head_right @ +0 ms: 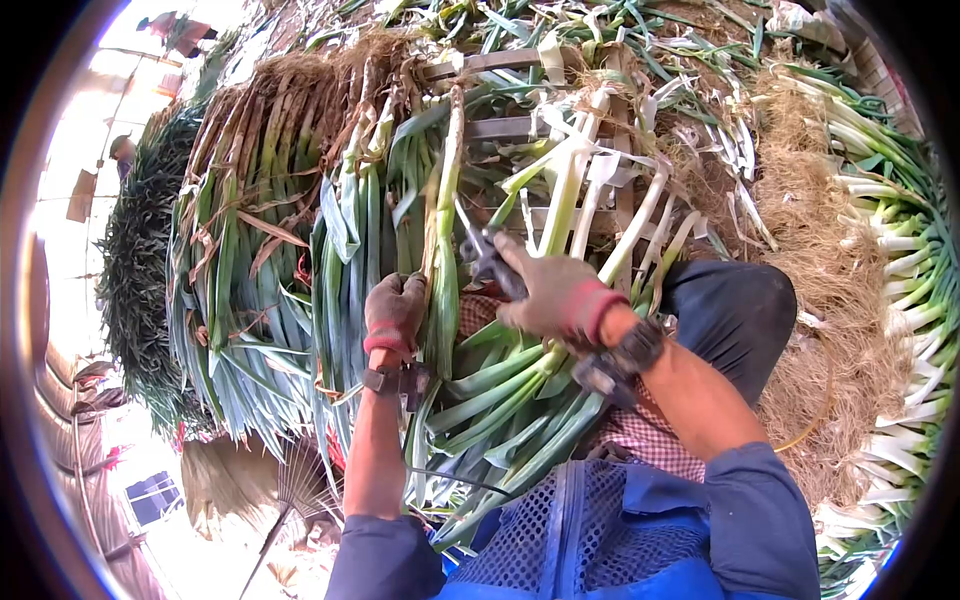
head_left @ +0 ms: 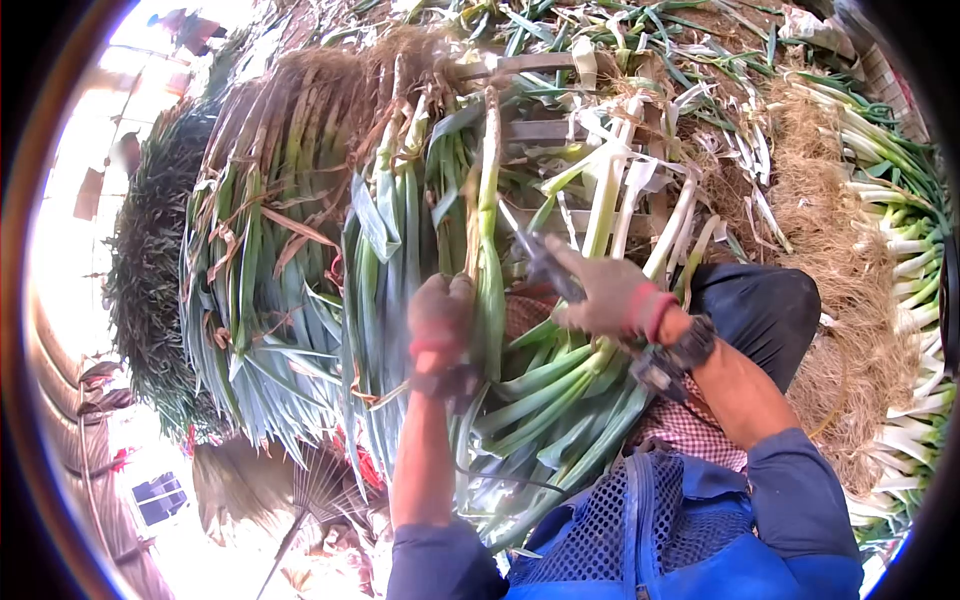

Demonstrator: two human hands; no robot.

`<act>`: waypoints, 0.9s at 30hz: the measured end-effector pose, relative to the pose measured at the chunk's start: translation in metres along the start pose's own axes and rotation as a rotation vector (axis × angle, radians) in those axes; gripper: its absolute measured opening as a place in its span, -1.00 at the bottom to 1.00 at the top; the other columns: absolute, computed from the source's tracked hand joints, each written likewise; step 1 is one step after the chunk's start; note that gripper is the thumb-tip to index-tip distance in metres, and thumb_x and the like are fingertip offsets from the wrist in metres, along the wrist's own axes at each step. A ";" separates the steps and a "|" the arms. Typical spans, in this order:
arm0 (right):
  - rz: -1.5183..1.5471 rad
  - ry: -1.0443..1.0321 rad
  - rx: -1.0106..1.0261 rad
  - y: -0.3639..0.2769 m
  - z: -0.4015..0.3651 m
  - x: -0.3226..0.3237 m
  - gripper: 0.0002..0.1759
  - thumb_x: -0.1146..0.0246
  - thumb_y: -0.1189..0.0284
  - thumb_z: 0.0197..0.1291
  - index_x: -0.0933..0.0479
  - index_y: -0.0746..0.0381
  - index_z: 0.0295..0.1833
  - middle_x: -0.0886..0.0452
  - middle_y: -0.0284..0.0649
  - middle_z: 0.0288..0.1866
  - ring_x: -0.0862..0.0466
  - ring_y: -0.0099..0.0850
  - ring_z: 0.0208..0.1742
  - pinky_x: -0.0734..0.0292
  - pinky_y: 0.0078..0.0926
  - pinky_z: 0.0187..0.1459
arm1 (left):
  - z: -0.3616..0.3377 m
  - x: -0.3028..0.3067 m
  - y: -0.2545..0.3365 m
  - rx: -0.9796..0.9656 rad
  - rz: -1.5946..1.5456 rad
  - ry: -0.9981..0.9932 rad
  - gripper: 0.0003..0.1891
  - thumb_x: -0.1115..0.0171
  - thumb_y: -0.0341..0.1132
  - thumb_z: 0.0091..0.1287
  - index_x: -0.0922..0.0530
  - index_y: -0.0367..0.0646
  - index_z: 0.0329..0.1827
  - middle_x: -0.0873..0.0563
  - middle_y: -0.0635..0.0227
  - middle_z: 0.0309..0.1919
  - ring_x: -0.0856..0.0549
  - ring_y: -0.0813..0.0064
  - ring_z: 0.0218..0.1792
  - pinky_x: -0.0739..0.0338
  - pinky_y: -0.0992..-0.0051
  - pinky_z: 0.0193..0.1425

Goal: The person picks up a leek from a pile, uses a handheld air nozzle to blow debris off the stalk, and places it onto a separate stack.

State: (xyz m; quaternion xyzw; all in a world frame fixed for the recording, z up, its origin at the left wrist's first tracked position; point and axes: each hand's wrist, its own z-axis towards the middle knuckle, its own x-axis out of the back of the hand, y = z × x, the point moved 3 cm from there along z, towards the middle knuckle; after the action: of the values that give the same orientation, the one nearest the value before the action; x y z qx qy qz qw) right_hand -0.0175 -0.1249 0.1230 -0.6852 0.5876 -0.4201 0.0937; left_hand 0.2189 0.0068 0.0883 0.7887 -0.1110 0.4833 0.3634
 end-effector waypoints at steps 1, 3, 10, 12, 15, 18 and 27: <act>-0.006 0.063 0.011 0.000 0.011 0.007 0.23 -0.48 -0.01 0.30 0.02 0.12 0.90 -0.82 0.17 0.14 -0.85 0.06 0.09 -0.68 -0.11 0.28 | -0.001 0.000 0.000 0.022 -0.008 -0.015 -0.60 -0.33 -0.04 0.58 -0.80 -0.27 -0.13 -0.84 -0.06 -0.34 -0.84 0.02 -0.28 -0.67 0.13 -0.08; -0.019 0.166 0.037 0.008 0.041 0.016 0.24 -0.48 0.00 0.28 0.04 0.11 0.91 -0.81 0.15 0.20 -0.84 0.05 0.14 -0.67 -0.12 0.30 | -0.002 -0.001 -0.001 0.038 -0.017 -0.028 -0.59 -0.34 -0.03 0.58 -0.80 -0.28 -0.11 -0.85 -0.04 -0.34 -0.84 0.07 -0.29 -0.67 0.16 -0.09; -0.046 0.320 0.041 0.006 0.113 0.071 0.19 -0.54 0.10 0.23 -0.10 0.19 0.86 -0.77 0.18 0.30 -0.80 0.06 0.25 -0.64 -0.17 0.35 | -0.005 -0.004 -0.001 0.049 -0.042 -0.021 -0.59 -0.36 -0.01 0.58 -0.82 -0.27 -0.07 -0.89 0.06 -0.28 -0.87 0.20 -0.27 -0.69 0.21 -0.08; 0.039 0.287 -0.001 0.014 0.122 0.074 0.19 -0.54 0.10 0.24 -0.10 0.20 0.86 -0.77 0.20 0.31 -0.80 0.04 0.27 -0.65 -0.18 0.35 | -0.004 -0.006 -0.005 0.041 -0.086 -0.013 -0.57 -0.38 0.04 0.56 -0.80 -0.23 -0.13 -0.89 0.07 -0.28 -0.86 0.09 -0.24 -0.67 0.17 -0.06; 0.025 0.294 0.073 0.018 0.113 0.066 0.17 -0.54 0.08 0.19 -0.17 0.10 0.85 -0.81 0.14 0.25 -0.83 0.03 0.20 -0.68 -0.14 0.29 | -0.003 0.001 0.004 -0.059 0.270 0.040 -0.52 -0.47 0.20 0.48 -0.84 -0.11 -0.11 -0.88 0.14 -0.34 -0.82 0.00 -0.32 -0.66 0.12 -0.15; 0.014 0.245 0.130 0.035 0.098 0.040 0.21 -0.53 0.00 0.21 -0.09 0.05 0.88 -0.80 0.18 0.22 -0.83 0.05 0.19 -0.66 -0.16 0.30 | 0.008 0.002 0.017 -0.375 0.308 0.218 -0.48 -0.47 0.27 0.42 -0.83 -0.08 -0.19 -0.83 0.10 -0.37 -0.80 -0.09 -0.30 -0.64 0.06 -0.16; 0.079 0.204 0.202 0.057 -0.003 -0.012 0.25 -0.54 -0.04 0.25 -0.01 0.03 0.90 -0.77 0.24 0.22 -0.80 0.14 0.19 -0.61 -0.09 0.31 | 0.073 -0.001 0.038 -0.037 0.121 -0.106 -0.69 -0.32 -0.07 0.48 -0.83 -0.12 -0.15 -0.87 0.02 -0.18 -0.85 -0.07 -0.08 -0.70 0.09 0.10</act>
State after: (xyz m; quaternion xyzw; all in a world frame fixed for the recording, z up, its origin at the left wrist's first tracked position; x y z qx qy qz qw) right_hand -0.0605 -0.1299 0.0834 -0.6022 0.5754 -0.5405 0.1184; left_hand 0.2477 -0.0700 0.0855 0.7981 -0.1866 0.4600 0.3416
